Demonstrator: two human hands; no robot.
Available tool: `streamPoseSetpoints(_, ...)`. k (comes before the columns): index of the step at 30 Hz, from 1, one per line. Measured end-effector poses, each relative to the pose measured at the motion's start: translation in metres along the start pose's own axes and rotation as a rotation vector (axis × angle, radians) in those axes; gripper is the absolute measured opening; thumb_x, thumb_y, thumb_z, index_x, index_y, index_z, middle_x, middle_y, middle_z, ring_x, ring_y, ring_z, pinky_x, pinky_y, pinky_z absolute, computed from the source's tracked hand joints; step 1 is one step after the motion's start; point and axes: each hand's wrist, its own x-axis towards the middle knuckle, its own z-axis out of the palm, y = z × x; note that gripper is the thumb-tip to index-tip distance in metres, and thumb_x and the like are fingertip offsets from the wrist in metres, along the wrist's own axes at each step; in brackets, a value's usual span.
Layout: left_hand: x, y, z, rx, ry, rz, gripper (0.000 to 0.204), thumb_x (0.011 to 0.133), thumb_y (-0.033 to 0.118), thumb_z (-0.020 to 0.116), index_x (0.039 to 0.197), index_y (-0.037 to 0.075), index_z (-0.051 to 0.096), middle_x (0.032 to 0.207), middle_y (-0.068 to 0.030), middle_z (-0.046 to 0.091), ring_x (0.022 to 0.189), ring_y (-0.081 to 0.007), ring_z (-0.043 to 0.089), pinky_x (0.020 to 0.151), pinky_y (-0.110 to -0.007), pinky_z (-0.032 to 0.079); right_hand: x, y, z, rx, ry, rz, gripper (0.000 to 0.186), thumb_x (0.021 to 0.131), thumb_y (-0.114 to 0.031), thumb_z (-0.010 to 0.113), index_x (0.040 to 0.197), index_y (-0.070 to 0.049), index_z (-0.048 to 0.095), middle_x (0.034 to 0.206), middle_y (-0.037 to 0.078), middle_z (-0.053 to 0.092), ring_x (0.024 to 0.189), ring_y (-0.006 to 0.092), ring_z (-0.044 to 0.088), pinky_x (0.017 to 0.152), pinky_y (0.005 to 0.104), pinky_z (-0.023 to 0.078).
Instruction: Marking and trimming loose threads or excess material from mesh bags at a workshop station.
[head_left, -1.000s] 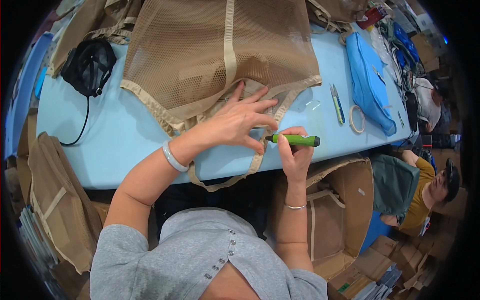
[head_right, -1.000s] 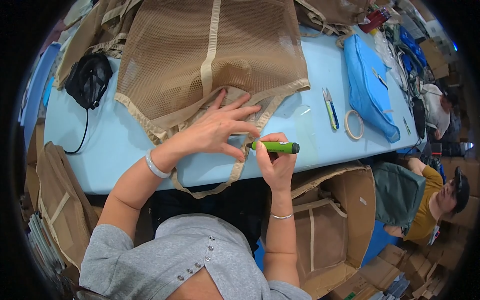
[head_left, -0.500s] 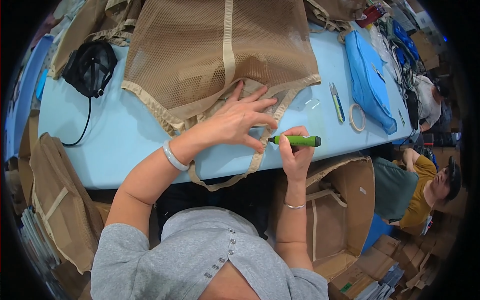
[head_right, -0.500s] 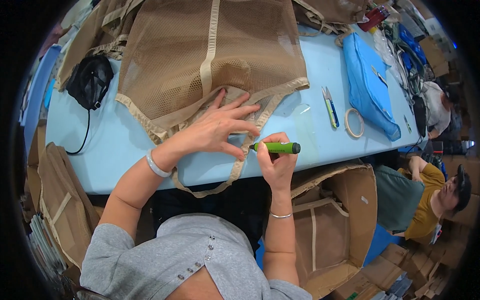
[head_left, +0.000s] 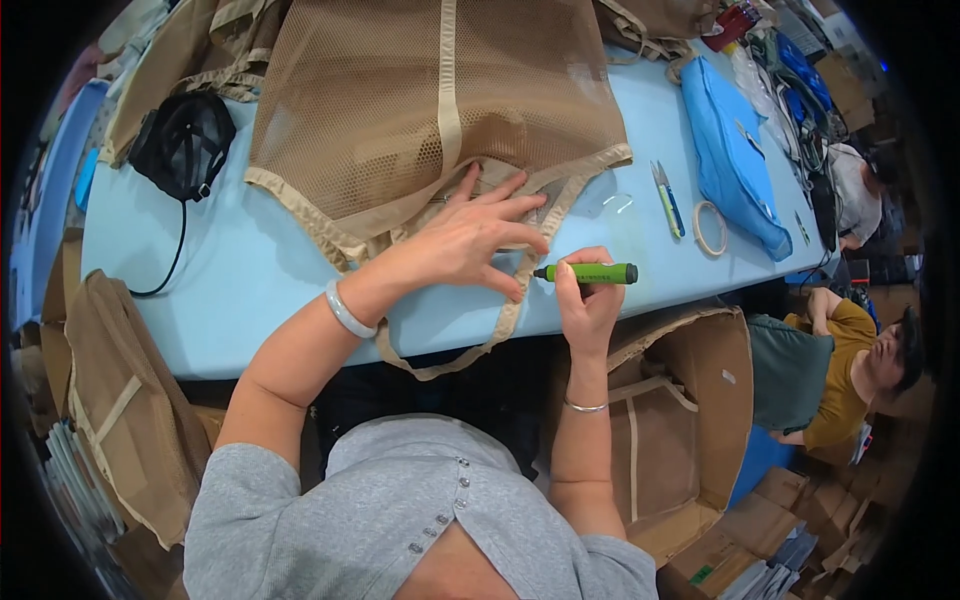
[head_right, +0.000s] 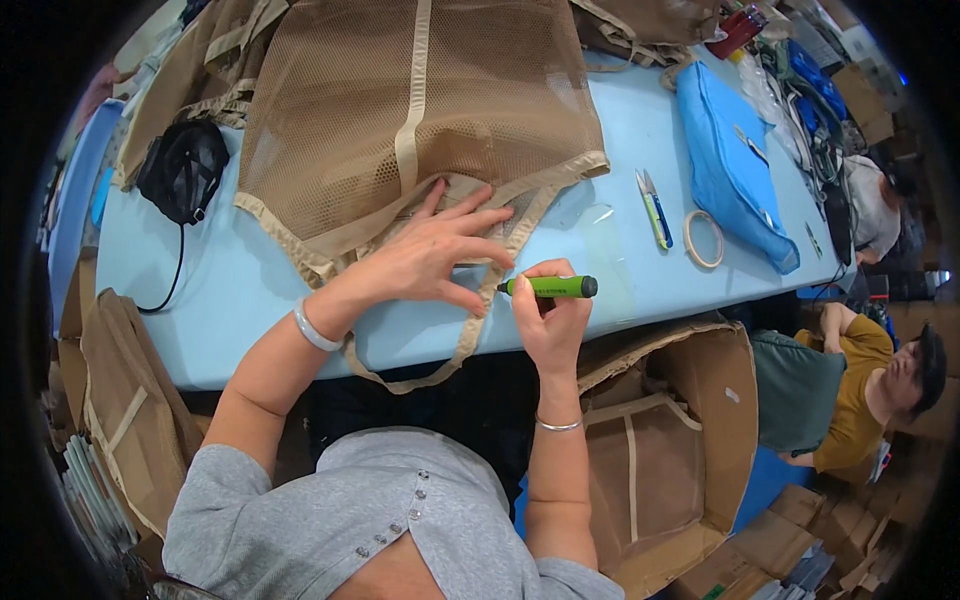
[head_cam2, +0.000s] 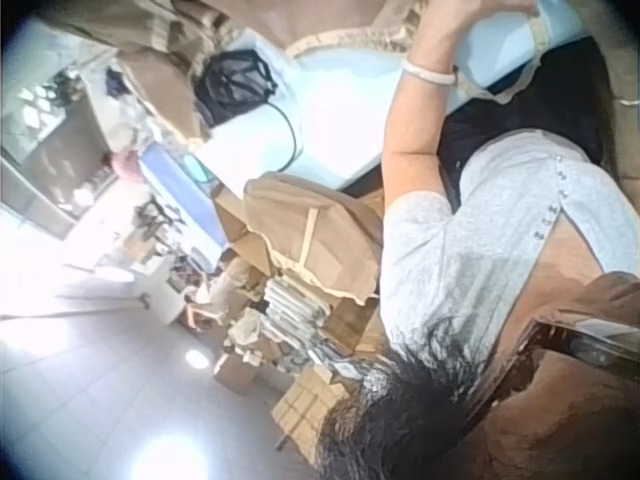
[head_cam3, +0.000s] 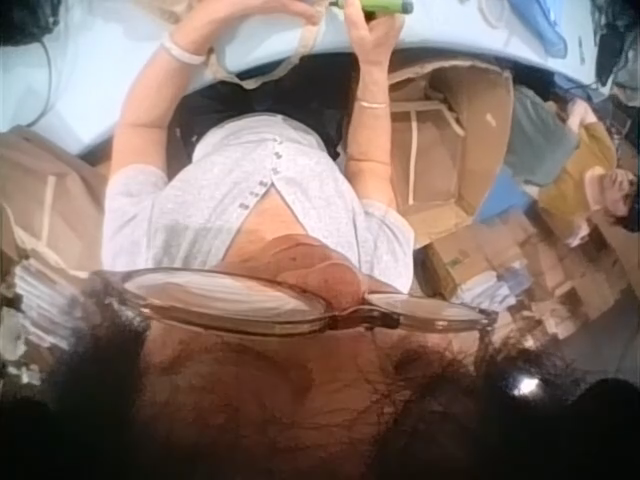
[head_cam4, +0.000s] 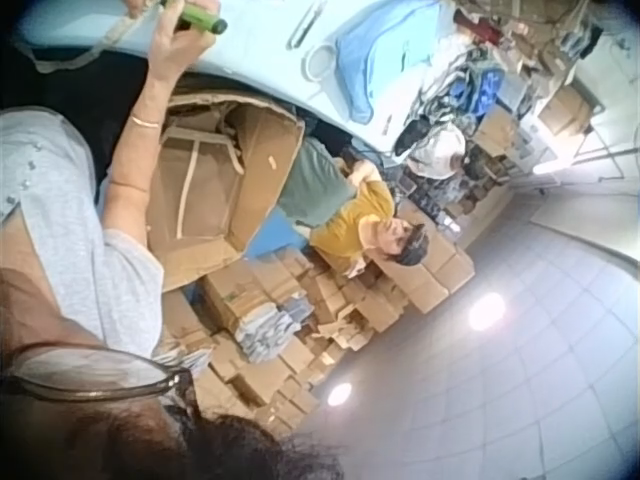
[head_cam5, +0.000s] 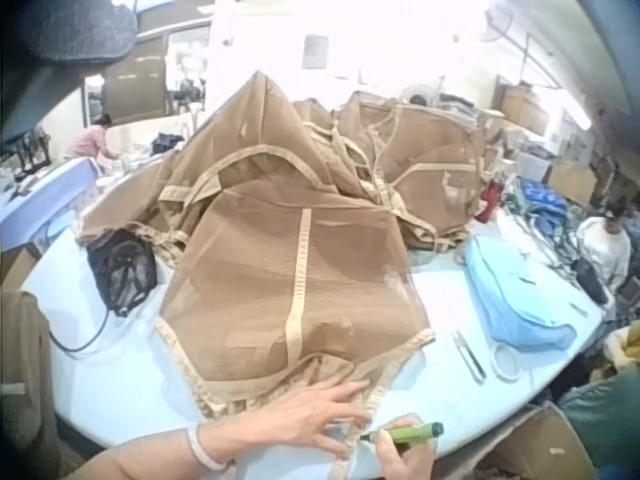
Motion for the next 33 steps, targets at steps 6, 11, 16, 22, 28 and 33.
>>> streamPoseSetpoints(6, -0.001, -0.001, -0.001, -0.007, 0.026, 0.015, 0.058, 0.063, 0.048, 0.083, 0.113, 0.023, 0.067, 0.149, -0.0138, 0.041, 0.145, -0.0381, 0.023, 0.111, -0.072, 0.009, -0.002, 0.001, 0.0, -0.001, -0.012, -0.01, 0.008, 0.085, -0.003, 0.065, 0.084, -0.002, 0.057, 0.067, -0.002, 0.057, 0.055, 0.0022, 0.046, 0.048, 0.0193, 0.035)
streamPoseSetpoints(11, -0.001, 0.0, -0.002, 0.006, -0.001, 0.01, 0.061, 0.064, 0.049, 0.082, 0.117, 0.023, 0.066, 0.151, -0.0131, 0.039, 0.145, -0.0375, 0.022, 0.112, -0.07, 0.008, 0.001, 0.005, -0.005, 0.056, -0.034, -0.081, 0.006, 0.087, -0.004, 0.063, 0.088, -0.002, 0.057, 0.067, -0.001, 0.054, 0.056, 0.004, 0.046, 0.05, 0.0196, 0.036)
streamPoseSetpoints(16, -0.001, -0.004, 0.001, -0.028, 0.042, 0.022, 0.05, 0.067, 0.05, 0.081, 0.099, 0.016, 0.063, 0.151, -0.016, 0.038, 0.145, -0.0396, 0.022, 0.111, -0.072, 0.009, 0.004, -0.001, 0.003, 0.376, 0.237, 0.002, 0.01, 0.094, -0.009, 0.058, 0.102, -0.002, 0.056, 0.072, 0.001, 0.051, 0.057, 0.0063, 0.045, 0.05, 0.02, 0.034)
streamPoseSetpoints(22, -0.001, 0.016, -0.01, 0.084, -0.081, 0.015, 0.048, 0.072, 0.05, 0.078, 0.085, 0.011, 0.053, 0.149, -0.0198, 0.038, 0.146, -0.0424, 0.018, 0.108, -0.075, 0.011, 0.005, 0.005, -0.001, 0.404, 0.241, -0.04, 0.011, 0.095, -0.008, 0.058, 0.104, -0.002, 0.058, 0.075, 0.001, 0.055, 0.059, 0.005, 0.049, 0.05, 0.018, 0.035)
streamPoseSetpoints(28, -0.009, 0.043, -0.014, 0.246, 0.142, 0.013, 0.052, 0.069, 0.052, 0.078, 0.085, 0.008, 0.054, 0.125, -0.0159, 0.054, 0.124, -0.0364, 0.045, 0.098, -0.055, 0.037, 0.005, 0.004, 0.002, 0.435, 0.237, -0.028, 0.011, 0.095, -0.009, 0.059, 0.104, -0.002, 0.059, 0.076, 0.001, 0.055, 0.061, 0.0042, 0.049, 0.052, 0.0174, 0.038)
streamPoseSetpoints(33, -0.017, 0.062, 0.01, 0.241, 0.137, -0.174, 0.047, 0.068, 0.043, 0.078, 0.087, 0.005, 0.058, 0.098, -0.0133, 0.056, 0.1, -0.0325, 0.052, 0.082, -0.044, 0.044, 0.007, 0.01, 0.002, 0.453, 0.217, -0.03, 0.012, 0.094, -0.008, 0.061, 0.104, -0.001, 0.059, 0.078, 0.001, 0.057, 0.062, 0.0044, 0.051, 0.055, 0.0174, 0.042)
